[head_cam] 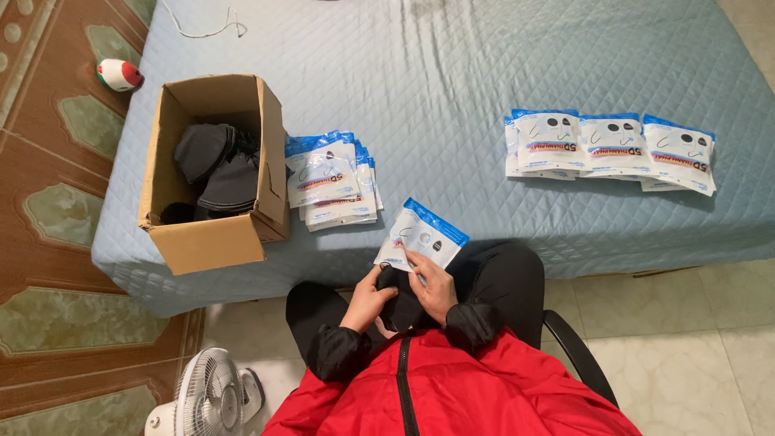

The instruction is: Sorting and arranging black face masks from a cardboard box onto a flat surface.

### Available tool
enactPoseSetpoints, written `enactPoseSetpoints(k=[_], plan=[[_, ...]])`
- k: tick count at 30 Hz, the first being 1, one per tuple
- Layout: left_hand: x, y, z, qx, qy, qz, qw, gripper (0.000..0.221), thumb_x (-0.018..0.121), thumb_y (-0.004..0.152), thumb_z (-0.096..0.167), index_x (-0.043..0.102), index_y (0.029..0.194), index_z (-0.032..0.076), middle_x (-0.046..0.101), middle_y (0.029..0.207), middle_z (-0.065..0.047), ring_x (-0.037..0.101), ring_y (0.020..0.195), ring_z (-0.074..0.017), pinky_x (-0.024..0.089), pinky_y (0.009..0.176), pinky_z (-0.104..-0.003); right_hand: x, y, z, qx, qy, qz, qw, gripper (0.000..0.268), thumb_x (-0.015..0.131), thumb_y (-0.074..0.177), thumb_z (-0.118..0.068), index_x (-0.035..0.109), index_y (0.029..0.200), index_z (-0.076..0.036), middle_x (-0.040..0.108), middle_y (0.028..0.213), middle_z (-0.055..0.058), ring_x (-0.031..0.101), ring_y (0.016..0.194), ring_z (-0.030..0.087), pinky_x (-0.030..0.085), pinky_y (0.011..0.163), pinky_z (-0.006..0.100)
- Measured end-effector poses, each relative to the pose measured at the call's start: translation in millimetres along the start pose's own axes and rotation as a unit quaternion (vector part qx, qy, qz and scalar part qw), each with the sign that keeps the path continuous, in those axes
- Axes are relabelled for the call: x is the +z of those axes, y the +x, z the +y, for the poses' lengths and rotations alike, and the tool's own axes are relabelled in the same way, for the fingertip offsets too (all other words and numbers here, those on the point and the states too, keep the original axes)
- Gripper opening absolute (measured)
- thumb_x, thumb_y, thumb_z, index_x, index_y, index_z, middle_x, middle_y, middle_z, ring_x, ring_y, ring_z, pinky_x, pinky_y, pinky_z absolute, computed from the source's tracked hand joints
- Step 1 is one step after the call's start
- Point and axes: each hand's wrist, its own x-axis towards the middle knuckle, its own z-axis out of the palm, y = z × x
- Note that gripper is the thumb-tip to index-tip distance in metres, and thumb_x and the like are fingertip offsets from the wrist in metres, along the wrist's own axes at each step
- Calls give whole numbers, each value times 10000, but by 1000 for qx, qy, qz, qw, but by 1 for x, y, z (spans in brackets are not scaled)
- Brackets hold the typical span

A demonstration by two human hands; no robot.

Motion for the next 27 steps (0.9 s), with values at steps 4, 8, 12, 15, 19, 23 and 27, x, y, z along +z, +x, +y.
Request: enactPoseSetpoints(k=[4, 8, 12, 15, 19, 23, 27], plan=[[0, 3, -1, -6, 16, -15, 1000, 473, 792, 742, 85, 731, 1208, 144, 763, 1010, -113, 713, 946, -230, 568, 764, -376, 4, -8, 11, 11, 4, 19, 1000, 189, 653, 986, -160, 593, 841, -56, 742, 1277, 120, 686, 1159, 326, 576, 937, 452], [2, 9, -4, 0, 45, -32, 999, 487, 788, 735, 115, 718, 1213, 175, 755, 1031, -119, 699, 971, -228, 564, 771, -393, 7, -7, 6, -30, -15, 41, 999, 195, 666, 977, -147, 607, 815, -56, 743, 1272, 121, 690, 1166, 316, 584, 922, 433], [4, -13, 44, 1, 12, -49, 999, 553, 724, 891, 242, 581, 1404, 93, 646, 1332, -275, 602, 1270, -366, 497, 1002, -487, 12, -7, 9, -88, -55, 20, 994, 224, 674, 967, -157, 609, 782, -49, 729, 1284, 148, 682, 1173, 352, 584, 935, 464], [3, -54, 112, -11, -51, -91, 994, 785, 515, 1045, 414, 241, 1569, -102, 251, 1609, -358, 237, 1529, -396, 202, 1252, -490, 12, -6, 10, -92, -54, 19, 994, 231, 670, 973, -165, 611, 780, -53, 726, 1305, 129, 677, 1191, 340, 587, 932, 453], [9, -28, 72, -8, -48, -100, 994, 820, 503, 1059, 411, 187, 1566, -150, 168, 1625, -373, 171, 1542, -406, 126, 1270, -489, 11, -5, 4, -91, -50, 18, 994, 238, 657, 976, -168, 609, 774, -50, 716, 1319, 143, 668, 1201, 351, 582, 940, 461], [19, 21, -16, 21, -76, -25, 997, 287, 637, 1001, 258, 721, 1125, 13, 687, 1026, -123, 590, 996, -190, 492, 895, -379, 8, -3, -4, -95, -44, 37, 994, 248, 636, 991, -150, 596, 774, -38, 715, 1316, 158, 677, 1178, 365, 593, 895, 459], [26, 29, -37, 21, -65, 8, 998, 223, 745, 949, 275, 791, 920, 58, 729, 750, -50, 586, 736, -117, 527, 664, -294, 7, -4, -5, -94, -44, 50, 993, 250, 641, 988, -142, 572, 768, -43, 723, 1308, 151, 687, 1171, 355, 593, 895, 441]])
